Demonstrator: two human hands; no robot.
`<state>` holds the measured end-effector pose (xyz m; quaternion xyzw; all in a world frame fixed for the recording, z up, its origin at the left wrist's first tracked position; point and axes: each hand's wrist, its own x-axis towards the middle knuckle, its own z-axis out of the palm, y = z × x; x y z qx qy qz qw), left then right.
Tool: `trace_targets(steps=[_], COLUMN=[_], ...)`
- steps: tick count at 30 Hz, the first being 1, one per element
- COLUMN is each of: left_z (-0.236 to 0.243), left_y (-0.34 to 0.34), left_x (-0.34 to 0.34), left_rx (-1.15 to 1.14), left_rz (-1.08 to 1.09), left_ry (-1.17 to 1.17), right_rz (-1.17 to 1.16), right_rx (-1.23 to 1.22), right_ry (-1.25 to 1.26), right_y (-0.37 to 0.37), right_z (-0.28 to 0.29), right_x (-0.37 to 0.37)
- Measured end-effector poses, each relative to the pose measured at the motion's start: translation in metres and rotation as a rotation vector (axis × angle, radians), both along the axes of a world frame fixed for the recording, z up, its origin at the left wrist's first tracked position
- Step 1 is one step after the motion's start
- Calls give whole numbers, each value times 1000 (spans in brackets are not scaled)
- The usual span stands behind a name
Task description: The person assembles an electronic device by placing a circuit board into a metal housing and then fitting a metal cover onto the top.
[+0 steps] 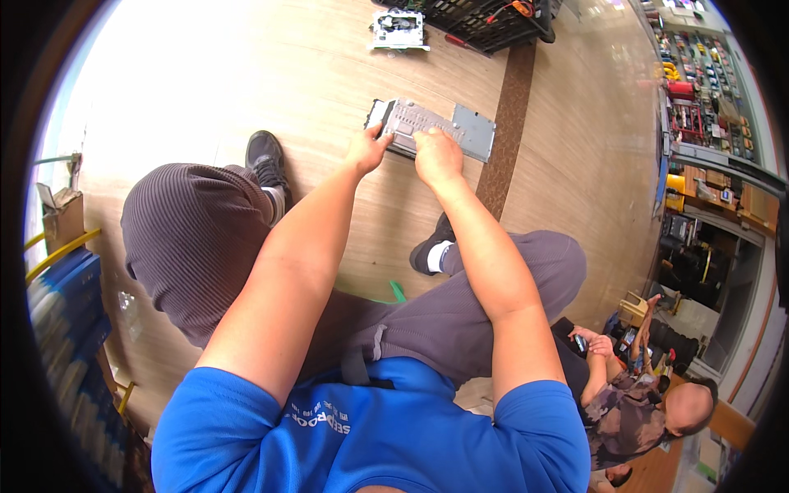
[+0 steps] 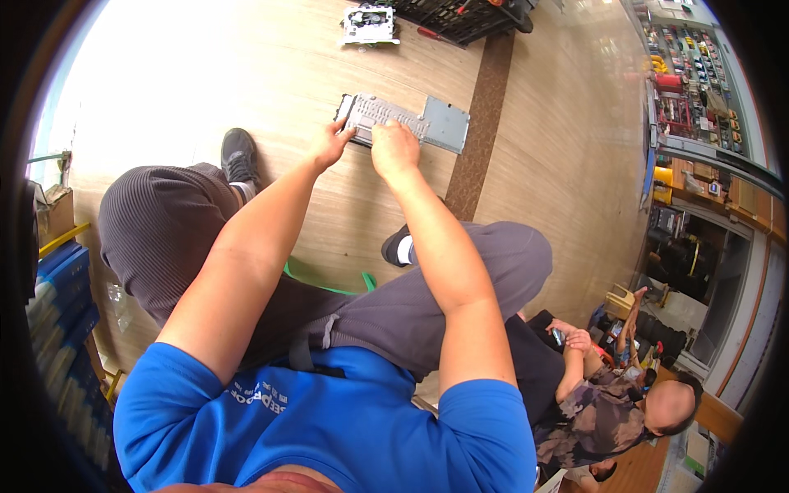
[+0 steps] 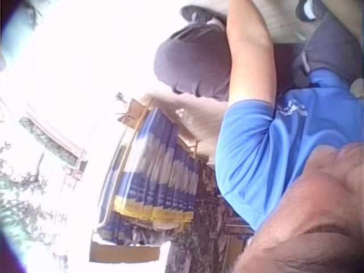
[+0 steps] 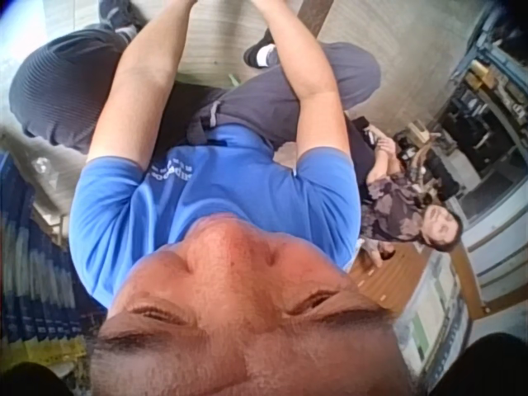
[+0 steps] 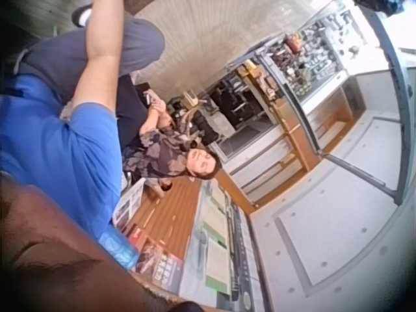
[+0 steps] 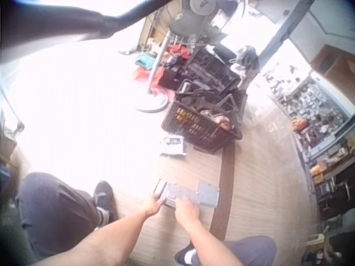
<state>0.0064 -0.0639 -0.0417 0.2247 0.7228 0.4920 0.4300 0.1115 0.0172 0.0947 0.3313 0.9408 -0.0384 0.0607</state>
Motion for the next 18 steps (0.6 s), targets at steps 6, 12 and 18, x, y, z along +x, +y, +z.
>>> trace_targets(steps=[6, 12, 18], left_z=[-25, -20, -5], left_y=[2, 1, -3], left_x=[-1, 1, 0], left_rx=[46, 39, -7], left_rz=[35, 50, 31], left_ry=[-33, -10, 17], right_rz=[73, 82, 231], right_rx=[24, 47, 148], right_ry=[-22, -63, -106], right_y=[-3, -1, -1], right_z=[3, 2, 6], right_x=[-6, -8, -16])
